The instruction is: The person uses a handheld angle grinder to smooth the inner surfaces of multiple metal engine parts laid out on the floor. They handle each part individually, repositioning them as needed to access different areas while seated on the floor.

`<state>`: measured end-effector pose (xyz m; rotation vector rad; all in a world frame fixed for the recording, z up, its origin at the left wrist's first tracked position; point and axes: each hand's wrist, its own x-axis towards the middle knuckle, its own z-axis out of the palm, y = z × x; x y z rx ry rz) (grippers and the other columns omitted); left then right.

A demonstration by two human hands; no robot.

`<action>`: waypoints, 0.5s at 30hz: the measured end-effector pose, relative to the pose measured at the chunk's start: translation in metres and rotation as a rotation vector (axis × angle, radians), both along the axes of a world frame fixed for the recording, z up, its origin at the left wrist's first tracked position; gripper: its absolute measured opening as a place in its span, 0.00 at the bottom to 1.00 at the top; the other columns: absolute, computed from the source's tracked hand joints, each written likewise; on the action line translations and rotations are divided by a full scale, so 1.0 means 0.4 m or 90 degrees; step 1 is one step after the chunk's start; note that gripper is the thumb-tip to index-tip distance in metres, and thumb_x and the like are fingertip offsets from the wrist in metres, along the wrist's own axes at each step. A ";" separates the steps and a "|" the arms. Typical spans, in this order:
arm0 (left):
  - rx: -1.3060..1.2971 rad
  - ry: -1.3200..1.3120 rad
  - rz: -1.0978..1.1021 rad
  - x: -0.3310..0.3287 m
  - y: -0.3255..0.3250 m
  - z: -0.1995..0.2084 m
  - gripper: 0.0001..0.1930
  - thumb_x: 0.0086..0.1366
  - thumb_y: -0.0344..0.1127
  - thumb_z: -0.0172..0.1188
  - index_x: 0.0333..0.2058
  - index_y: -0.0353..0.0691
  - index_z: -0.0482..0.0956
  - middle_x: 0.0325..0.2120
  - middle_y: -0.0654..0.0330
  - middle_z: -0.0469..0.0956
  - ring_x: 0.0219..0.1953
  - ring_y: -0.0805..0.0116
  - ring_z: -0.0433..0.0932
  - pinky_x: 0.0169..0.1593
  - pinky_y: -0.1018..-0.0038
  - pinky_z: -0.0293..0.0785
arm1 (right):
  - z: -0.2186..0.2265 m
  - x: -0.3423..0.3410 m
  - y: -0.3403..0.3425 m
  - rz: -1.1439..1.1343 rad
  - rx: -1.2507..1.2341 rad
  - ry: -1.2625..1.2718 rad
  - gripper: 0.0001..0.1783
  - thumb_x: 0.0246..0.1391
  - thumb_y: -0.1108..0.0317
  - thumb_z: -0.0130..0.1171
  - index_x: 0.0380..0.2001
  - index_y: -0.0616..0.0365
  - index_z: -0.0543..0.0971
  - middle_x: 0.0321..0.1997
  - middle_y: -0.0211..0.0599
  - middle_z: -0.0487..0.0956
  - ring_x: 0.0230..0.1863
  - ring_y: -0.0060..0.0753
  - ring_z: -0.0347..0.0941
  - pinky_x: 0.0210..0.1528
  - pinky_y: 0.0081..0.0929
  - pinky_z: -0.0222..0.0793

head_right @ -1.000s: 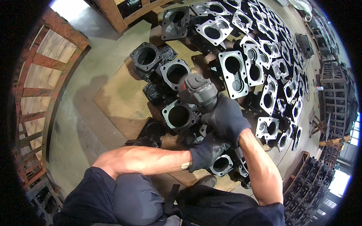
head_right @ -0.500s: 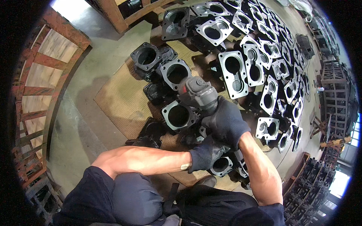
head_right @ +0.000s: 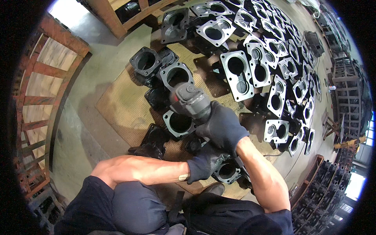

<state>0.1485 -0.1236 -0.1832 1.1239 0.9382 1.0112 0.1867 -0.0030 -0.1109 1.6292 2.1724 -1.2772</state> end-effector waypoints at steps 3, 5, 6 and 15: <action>0.129 0.035 -0.032 -0.008 -0.001 -0.020 0.09 0.66 0.28 0.54 0.44 0.35 0.76 0.43 0.55 0.79 0.42 0.69 0.76 0.48 0.71 0.73 | 0.000 -0.010 0.001 0.021 0.025 0.012 0.33 0.32 0.56 0.71 0.42 0.64 0.75 0.35 0.56 0.81 0.42 0.55 0.79 0.47 0.37 0.73; 0.014 0.003 -0.005 0.007 0.000 -0.018 0.10 0.65 0.28 0.54 0.45 0.36 0.76 0.43 0.54 0.78 0.44 0.68 0.76 0.50 0.70 0.72 | -0.024 0.003 0.000 0.016 0.032 0.008 0.33 0.32 0.55 0.72 0.42 0.64 0.75 0.35 0.56 0.81 0.42 0.55 0.79 0.48 0.38 0.73; -0.082 -0.066 0.052 0.020 0.004 -0.012 0.11 0.65 0.27 0.54 0.46 0.37 0.76 0.43 0.53 0.78 0.45 0.67 0.75 0.51 0.69 0.72 | -0.021 0.006 0.003 0.020 0.038 -0.016 0.33 0.32 0.56 0.71 0.43 0.65 0.75 0.36 0.57 0.81 0.42 0.56 0.78 0.48 0.38 0.73; 0.059 0.068 -0.043 -0.017 0.114 0.004 0.12 0.66 0.29 0.51 0.47 0.37 0.75 0.43 0.49 0.77 0.47 0.57 0.75 0.53 0.67 0.69 | -0.041 0.031 0.104 -0.030 0.020 0.062 0.23 0.35 0.69 0.64 0.40 0.66 0.76 0.32 0.46 0.81 0.35 0.38 0.78 0.41 0.31 0.74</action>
